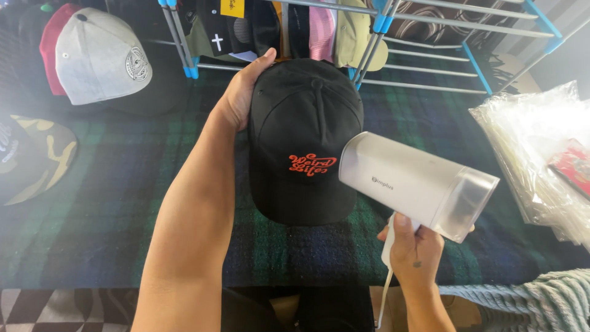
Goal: Cleaning and shaping a baseball cap using a hair dryer and a brush on a wooden head form.
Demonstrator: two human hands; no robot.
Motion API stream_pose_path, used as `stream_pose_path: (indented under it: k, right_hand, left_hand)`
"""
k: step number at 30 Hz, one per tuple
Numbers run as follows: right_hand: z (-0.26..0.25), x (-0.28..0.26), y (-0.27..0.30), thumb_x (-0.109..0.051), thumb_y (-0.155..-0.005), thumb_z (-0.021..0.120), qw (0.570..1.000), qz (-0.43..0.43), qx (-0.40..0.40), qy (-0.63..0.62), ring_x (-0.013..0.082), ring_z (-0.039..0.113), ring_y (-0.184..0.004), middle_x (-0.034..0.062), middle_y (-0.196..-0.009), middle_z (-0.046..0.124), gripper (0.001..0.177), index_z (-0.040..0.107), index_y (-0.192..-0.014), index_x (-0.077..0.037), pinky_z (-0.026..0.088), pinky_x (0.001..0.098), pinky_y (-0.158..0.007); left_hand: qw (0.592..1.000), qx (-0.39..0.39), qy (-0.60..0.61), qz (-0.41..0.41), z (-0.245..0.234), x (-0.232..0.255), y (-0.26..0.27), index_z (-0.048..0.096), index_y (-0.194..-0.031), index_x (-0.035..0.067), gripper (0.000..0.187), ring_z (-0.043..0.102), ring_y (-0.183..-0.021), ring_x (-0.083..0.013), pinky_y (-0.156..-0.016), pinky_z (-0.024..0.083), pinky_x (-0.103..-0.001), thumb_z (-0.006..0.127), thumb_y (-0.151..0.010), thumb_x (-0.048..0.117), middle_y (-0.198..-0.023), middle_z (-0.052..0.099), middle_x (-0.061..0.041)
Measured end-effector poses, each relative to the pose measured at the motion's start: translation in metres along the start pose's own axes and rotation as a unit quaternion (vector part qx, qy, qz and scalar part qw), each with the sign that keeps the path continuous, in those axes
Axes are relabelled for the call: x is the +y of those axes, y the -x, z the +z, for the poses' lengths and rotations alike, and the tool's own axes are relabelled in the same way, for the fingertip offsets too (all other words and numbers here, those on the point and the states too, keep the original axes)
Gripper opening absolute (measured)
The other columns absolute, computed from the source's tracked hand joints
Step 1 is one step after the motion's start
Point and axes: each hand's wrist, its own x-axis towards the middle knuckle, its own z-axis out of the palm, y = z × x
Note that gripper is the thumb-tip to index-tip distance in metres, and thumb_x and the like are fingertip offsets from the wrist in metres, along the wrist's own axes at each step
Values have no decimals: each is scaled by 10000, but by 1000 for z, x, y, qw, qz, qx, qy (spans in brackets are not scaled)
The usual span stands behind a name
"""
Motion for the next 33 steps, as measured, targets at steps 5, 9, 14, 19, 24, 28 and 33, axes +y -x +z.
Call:
stream_pose_path:
  k: [5, 9, 14, 19, 24, 28, 33]
  right_hand:
    - [-7, -7, 5, -435, -987, 492, 996, 86, -29, 28, 201, 696, -608, 74, -574, 684, 515, 609, -1300, -43, 565, 374, -744]
    - [-12, -25, 0, -444, -1007, 495, 997, 74, 18, -3, 200, 697, -588, 71, -653, 690, 471, 690, -882, -34, 561, 365, -637]
    - [-6, -28, -5, -422, -1004, 511, 999, 11, -5, -43, 172, 691, -561, 44, -645, 716, 515, 733, -711, -61, 548, 318, -527]
    - [26, -19, 10, -446, -982, 515, 980, 92, 28, -176, 208, 641, -506, 100, -740, 616, 486, 540, -1264, -51, 550, 351, -482]
    - [36, -42, 8, -455, -969, 458, 957, 193, 38, -211, 259, 624, -483, 132, -795, 584, 541, 441, -1376, -98, 533, 398, -451]
    - [39, -57, -9, -495, -993, 423, 930, 269, 56, -244, 261, 586, -468, 131, -776, 578, 482, 486, -1244, -88, 475, 408, -350]
    - [27, -57, -53, -484, -1075, 387, 920, 333, 43, -200, 258, 587, -485, 158, -735, 609, 470, 536, -1048, -39, 451, 402, -353]
  left_hand:
    - [1000, 1, 27, 1, -4, -5, -7, 689, -815, 90, 384, 684, -689, -223, -726, 579, -326, 677, -860, 471, -747, 701, -77]
    - [999, 25, 18, -10, 0, -1, -4, 702, -902, 64, 418, 701, -755, -248, -769, 579, -342, 672, -852, 478, -817, 722, -108]
    - [1000, 4, 27, -6, -4, -9, -12, 718, -940, 29, 480, 718, -786, -252, -789, 588, -332, 658, -861, 499, -849, 740, -122]
    - [998, 46, -38, -5, 4, -2, 2, 721, -976, 61, 525, 712, -857, -246, -875, 575, -358, 625, -820, 553, -913, 742, -110]
    - [999, 38, 9, -6, 0, -7, -4, 727, -978, 38, 498, 717, -835, -249, -847, 587, -343, 651, -841, 511, -898, 746, -119]
    - [999, 25, 38, 3, -6, -12, -10, 720, -959, 20, 487, 723, -814, -268, -817, 598, -356, 654, -865, 494, -882, 747, -134]
    - [999, 29, 24, -12, 7, -4, 2, 731, -1018, 12, 525, 728, -883, -275, -875, 594, -357, 628, -859, 501, -951, 755, -145]
